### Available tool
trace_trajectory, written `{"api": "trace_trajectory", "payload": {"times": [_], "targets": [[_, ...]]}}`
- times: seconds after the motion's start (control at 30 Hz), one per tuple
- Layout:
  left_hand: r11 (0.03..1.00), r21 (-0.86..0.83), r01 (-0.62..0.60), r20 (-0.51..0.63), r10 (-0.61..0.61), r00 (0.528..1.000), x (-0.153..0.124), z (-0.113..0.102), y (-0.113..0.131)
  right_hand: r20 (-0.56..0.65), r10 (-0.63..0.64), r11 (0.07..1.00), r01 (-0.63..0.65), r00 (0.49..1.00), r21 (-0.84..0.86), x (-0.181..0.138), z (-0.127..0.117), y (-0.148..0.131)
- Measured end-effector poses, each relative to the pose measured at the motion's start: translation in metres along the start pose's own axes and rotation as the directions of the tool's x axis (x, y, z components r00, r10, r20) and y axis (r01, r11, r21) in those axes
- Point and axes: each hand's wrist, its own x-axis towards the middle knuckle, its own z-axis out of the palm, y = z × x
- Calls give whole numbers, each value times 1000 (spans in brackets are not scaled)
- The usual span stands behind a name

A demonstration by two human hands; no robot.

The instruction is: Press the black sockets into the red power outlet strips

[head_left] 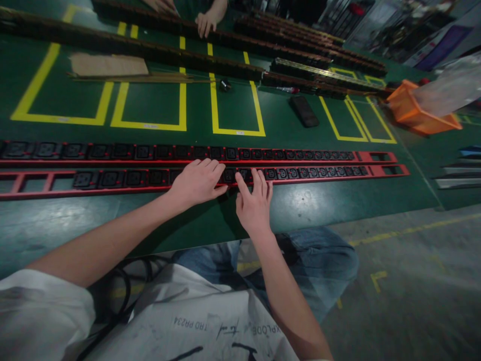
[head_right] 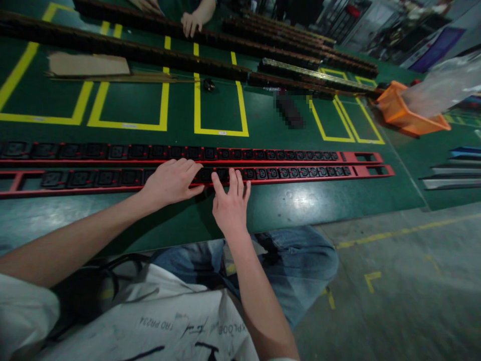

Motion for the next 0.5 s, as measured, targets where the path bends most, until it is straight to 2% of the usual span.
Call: {"api": "trace_trajectory", "payload": {"times": [0.2, 0.5], "targets": [[1000, -7, 18, 5, -18, 1000, 0, 0, 1, 30, -27, 999, 26, 999, 27, -1, -1, 0], [1000, 2, 10, -10, -10, 1000, 0, 2, 0, 0, -84, 994, 84, 996, 64, -1, 2, 2]]}}
